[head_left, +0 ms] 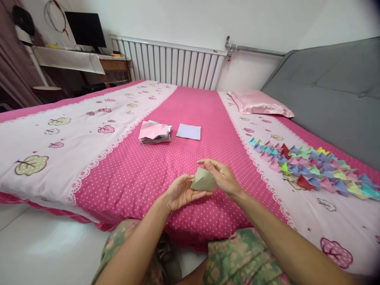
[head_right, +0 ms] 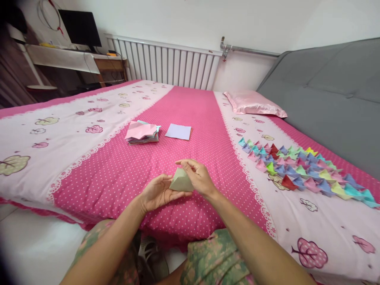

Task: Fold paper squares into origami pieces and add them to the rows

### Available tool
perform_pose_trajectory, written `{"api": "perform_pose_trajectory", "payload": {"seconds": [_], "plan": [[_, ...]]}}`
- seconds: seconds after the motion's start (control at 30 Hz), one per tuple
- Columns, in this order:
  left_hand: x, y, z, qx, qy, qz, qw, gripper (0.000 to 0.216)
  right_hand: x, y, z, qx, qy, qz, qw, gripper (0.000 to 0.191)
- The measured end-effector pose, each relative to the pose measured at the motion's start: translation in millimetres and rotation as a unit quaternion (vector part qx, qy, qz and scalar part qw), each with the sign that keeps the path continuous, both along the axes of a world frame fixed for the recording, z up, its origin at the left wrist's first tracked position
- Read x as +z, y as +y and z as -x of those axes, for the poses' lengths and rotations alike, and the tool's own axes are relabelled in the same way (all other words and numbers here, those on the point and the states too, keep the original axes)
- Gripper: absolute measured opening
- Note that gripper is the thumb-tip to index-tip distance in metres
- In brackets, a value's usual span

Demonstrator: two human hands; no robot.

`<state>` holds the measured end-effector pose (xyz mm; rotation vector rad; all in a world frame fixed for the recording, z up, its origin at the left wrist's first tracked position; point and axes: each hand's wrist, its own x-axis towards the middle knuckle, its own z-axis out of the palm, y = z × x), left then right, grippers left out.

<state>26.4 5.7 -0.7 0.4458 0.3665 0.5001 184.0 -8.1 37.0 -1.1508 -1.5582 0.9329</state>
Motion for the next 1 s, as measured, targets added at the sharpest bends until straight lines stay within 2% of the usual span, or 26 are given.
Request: {"api": "perform_pose_trajectory", "payload": {"seconds": [0.17, 0.3, 0.33, 0.43, 0.47, 0.57, 0.67, 0.87, 1.0], "plan": [[-0.8, 2, -1, 0.104, 0.030, -0.012, 0.994, 0.032, 11.7, -5, -4, 0.037, -0.079, -0.065, 0.994, 0.032], [0.2, 6, -1, 0.208, 0.054, -0.056, 0.975, 0.028, 12.8, -8, -3, 0.037, -0.209, -0.149, 0.966, 0.042], [0.8, 7, -1, 0.233, 0.064, -0.067, 0.968, 0.026, 11.2, -8, -2, 0.031, -0.232, -0.167, 0.958, 0.040], [3.5, 7, -2, 0.292, 0.077, -0.087, 0.949, 0.021, 4.8, -6, 1, 0.003, -0.248, -0.205, 0.947, 0.013], [4.6, 7, -2, 0.305, 0.068, -0.088, 0.946, 0.021, 3.1, -6, 2, -0.007, -0.243, -0.213, 0.947, 0.014], [7.4, 7, -3, 0.325, 0.026, -0.075, 0.942, 0.024, 1.4, -4, 2, -0.038, -0.218, -0.213, 0.952, 0.020], [8.7, 6, -3, 0.310, 0.000, -0.066, 0.948, 0.029, 2.0, -3, -1, -0.052, -0.191, -0.187, 0.962, 0.019], [8.8, 3, 0, 0.305, 0.009, -0.103, 0.947, 0.040, 0.1, 0, -7, -0.015, -0.166, -0.132, 0.977, 0.018], [8.9, 2, 1, 0.295, 0.018, -0.099, 0.950, 0.043, -2.0, 2, -10, 0.004, -0.167, -0.117, 0.979, 0.020]]}}
